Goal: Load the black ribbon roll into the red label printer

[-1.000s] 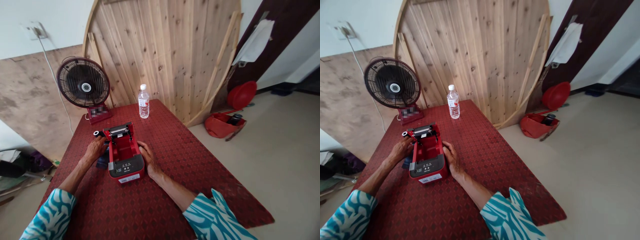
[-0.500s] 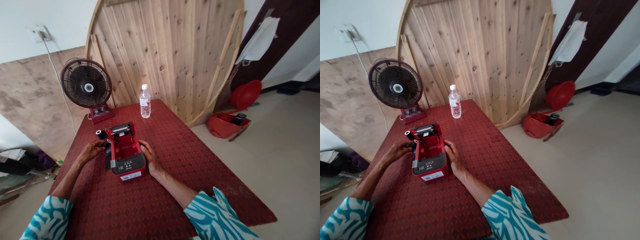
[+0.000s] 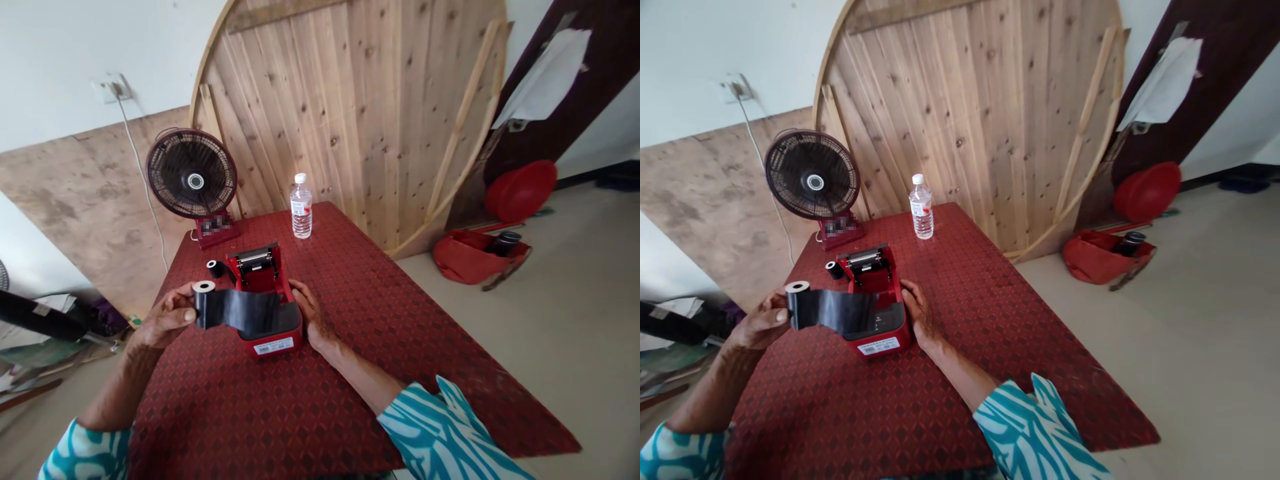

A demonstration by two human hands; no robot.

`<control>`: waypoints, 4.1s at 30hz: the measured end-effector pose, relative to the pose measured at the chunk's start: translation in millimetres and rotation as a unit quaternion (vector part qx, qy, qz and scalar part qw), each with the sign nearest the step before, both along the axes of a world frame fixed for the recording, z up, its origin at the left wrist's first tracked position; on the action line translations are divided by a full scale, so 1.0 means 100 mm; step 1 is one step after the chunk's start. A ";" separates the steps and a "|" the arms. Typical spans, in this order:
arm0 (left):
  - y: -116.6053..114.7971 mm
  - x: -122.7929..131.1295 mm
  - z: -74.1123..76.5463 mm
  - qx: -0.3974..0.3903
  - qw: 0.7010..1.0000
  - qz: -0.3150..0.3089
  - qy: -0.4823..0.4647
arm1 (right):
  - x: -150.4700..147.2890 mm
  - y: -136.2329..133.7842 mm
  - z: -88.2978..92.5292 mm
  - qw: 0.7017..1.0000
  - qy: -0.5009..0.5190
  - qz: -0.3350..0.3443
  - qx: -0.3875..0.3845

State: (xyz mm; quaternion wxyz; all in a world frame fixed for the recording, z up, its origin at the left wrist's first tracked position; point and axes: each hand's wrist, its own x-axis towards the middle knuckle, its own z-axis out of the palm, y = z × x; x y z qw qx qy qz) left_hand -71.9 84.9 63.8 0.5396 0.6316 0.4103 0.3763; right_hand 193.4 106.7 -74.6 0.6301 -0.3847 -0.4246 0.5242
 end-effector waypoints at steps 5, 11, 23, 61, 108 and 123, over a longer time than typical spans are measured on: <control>0.06 0.46 0.14 0.135 0.944 -0.019 0.301 | 0.00 0.01 0.01 1.000 -0.005 -0.003 -0.006; 0.19 0.89 0.04 0.294 0.785 0.029 0.544 | 0.00 0.04 -0.04 1.000 -0.016 -0.001 -0.001; 0.55 1.14 -0.18 0.249 0.694 -0.072 0.671 | 0.00 0.05 -0.06 1.000 -0.013 -0.006 0.012; -0.37 0.90 -0.17 0.515 0.733 -0.028 0.444 | 0.01 0.04 -0.02 1.000 -0.003 -0.005 0.000; 0.00 0.63 -0.65 -0.053 0.978 0.203 -0.023 | 0.05 -0.09 0.40 0.998 0.026 0.019 -0.050; -0.17 0.47 -0.82 -0.133 0.980 0.116 -0.087 | -0.05 -0.14 0.01 0.999 0.018 -0.008 -0.036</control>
